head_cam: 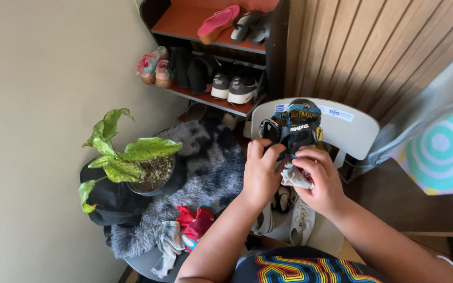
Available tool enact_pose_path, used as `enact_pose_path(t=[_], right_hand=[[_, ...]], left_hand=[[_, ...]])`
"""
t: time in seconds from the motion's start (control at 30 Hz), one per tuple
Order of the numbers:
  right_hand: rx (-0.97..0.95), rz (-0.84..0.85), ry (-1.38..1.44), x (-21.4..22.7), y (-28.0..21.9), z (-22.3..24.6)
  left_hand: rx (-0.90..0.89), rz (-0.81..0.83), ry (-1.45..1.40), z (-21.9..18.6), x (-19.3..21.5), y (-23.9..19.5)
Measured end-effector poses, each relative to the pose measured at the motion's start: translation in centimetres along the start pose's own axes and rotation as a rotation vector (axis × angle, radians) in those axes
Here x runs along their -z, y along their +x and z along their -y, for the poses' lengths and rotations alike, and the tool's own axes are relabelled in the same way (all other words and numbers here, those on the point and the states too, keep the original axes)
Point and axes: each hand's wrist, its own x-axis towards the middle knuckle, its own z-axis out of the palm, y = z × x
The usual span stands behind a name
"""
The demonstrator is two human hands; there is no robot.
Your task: The person cleans several pairs of shoes using a white cloth. They wipe the exterior and interior of black shoes, pink and blue children's shoes, black sandals, pink flip-flops, and white sneakers, then place them on a shoe rack.
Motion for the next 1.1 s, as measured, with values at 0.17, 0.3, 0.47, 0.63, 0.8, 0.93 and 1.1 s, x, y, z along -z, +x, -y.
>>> enact_pose_path(t=[0.17, 0.3, 0.47, 0.63, 0.8, 0.93, 1.1], right_hand=[[0.084, -0.05, -0.092, -3.6, 1.9, -0.9], [-0.09, -0.084, -0.027, -7.2, 0.9, -4.3], [-0.399, 0.073, 0.1, -11.1, 1.0, -4.6], [-0.401, 0.161, 0.008, -14.7, 0.2, -7.8], [-0.293, 0.293, -0.238, -16.0, 3.1, -11.4], [-0.144, 0.064, -0.473, -18.7, 5.9, -16.5], [-0.194, -0.126, -0.241, -21.8, 13.5, -21.8]], left_hand=[[0.0, -0.079, 0.022, 3.9, 1.1, 1.8], [-0.04, -0.097, 0.073, 6.9, 2.4, 3.9], [-0.074, -0.106, 0.062, 11.5, 1.2, 3.5], [-0.018, -0.023, -0.029, 14.5, 1.8, 4.3], [-0.01, -0.132, 0.005, 19.1, 0.3, 7.3], [-0.062, -0.184, 0.0, 21.8, -1.4, 12.4], [-0.048, -0.281, -0.095, 27.0, -5.8, 19.2]])
